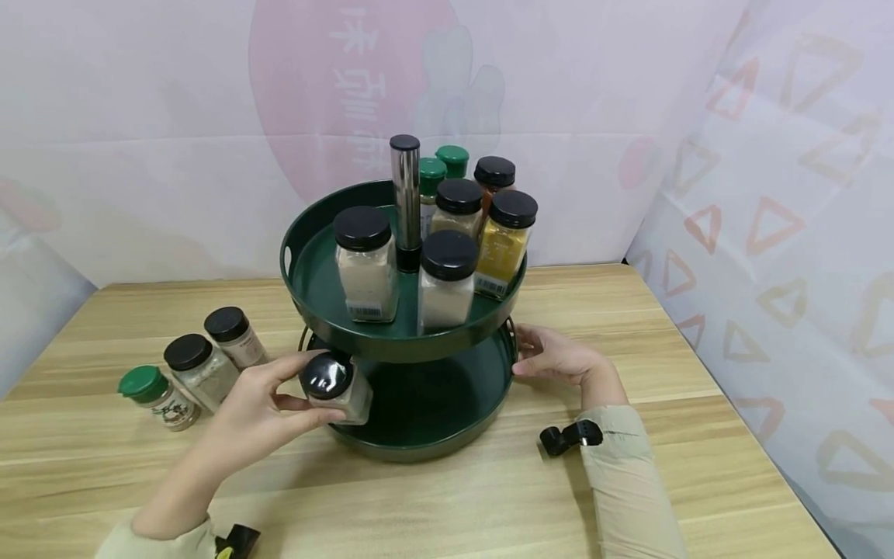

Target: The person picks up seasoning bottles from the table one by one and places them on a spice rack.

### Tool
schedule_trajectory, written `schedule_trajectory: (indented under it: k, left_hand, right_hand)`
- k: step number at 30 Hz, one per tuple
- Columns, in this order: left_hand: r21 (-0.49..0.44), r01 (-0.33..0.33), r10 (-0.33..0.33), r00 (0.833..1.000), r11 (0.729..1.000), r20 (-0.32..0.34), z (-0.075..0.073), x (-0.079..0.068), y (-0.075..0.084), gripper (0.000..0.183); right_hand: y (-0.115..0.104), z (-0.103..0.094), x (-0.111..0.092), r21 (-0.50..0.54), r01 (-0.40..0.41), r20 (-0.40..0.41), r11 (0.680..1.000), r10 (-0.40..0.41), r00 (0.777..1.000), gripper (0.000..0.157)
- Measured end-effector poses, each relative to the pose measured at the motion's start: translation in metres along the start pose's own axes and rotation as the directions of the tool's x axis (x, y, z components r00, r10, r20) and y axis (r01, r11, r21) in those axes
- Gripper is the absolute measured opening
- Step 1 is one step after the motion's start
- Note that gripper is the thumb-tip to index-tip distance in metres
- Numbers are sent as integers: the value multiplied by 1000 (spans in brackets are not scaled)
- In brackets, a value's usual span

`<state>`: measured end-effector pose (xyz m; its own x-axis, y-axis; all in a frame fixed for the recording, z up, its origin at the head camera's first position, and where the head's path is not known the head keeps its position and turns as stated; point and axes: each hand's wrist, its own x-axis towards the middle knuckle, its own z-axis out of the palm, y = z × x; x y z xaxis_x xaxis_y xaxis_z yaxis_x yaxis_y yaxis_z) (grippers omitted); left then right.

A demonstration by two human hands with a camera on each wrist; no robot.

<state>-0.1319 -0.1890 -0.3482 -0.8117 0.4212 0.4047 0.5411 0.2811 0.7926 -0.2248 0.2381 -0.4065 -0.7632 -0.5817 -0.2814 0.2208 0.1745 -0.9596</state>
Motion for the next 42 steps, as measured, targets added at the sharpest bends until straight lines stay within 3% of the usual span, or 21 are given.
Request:
schedule_trajectory:
  k: [12,17,29,42]
  left_hand:
    - [84,105,-104,995,991,-14,17,1,0,57]
    - [107,135,-133,991,985,-25,17,1,-2,58]
    - [181,190,-187,982,965,-34,17,3,-24,61]
    - [191,225,-227,974,955,-15,17,1,-27,69]
  right_hand:
    - [1,-1,1,-13,7,-10,1000,-7,1000,92]
    - [0,0,0,-13,5,-14,1000,-5,1000,93]
    - [-1,2,0,-13,9,-1,1000,-9,1000,91]
    - [1,0,1,-25,-5,-16,1000,4,1000,91]
